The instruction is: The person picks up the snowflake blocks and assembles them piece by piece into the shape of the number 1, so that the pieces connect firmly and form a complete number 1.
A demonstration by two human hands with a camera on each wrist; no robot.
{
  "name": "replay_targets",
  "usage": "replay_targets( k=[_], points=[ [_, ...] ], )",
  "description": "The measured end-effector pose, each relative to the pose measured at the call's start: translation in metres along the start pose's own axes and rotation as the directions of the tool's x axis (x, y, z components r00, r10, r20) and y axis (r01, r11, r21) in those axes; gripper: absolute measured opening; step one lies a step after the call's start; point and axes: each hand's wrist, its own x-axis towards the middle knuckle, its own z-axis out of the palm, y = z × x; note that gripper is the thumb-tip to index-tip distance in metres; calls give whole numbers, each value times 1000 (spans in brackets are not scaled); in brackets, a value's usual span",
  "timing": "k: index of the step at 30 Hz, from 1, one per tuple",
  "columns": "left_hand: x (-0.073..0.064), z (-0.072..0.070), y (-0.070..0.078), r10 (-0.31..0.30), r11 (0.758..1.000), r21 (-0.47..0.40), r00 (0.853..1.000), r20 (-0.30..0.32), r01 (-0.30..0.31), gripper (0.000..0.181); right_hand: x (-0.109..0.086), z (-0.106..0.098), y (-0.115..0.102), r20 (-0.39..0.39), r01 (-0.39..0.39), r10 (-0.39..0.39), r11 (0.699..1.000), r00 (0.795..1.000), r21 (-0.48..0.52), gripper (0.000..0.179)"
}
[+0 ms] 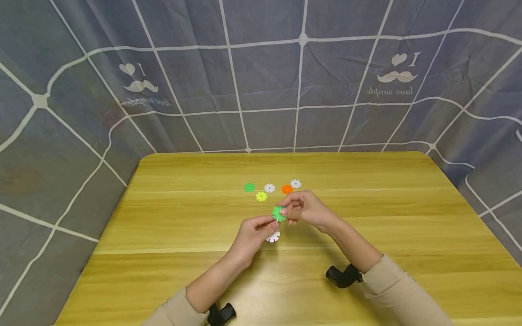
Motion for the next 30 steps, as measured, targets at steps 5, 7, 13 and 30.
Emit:
replay_targets(
  k=[5,7,13,30],
  points=[
    [4,0,0,-27,1000,4,1000,7,27,30,-1,-4,7,3,-27,26,996,1000,85,26],
    [5,-1,-1,-33,999,-4,999,22,33,32,-1,-5,9,18,-26,24,993,1000,111,29],
    [7,-3,-3,-47,998,-32,998,44,48,35,-3,-10,9,82,-13,3,992,997,124,36],
    [4,-5,-1,-136,985,-92,987,87,144,36,-8,-6,16,62,-19,9,986,998,167,33]
  ],
)
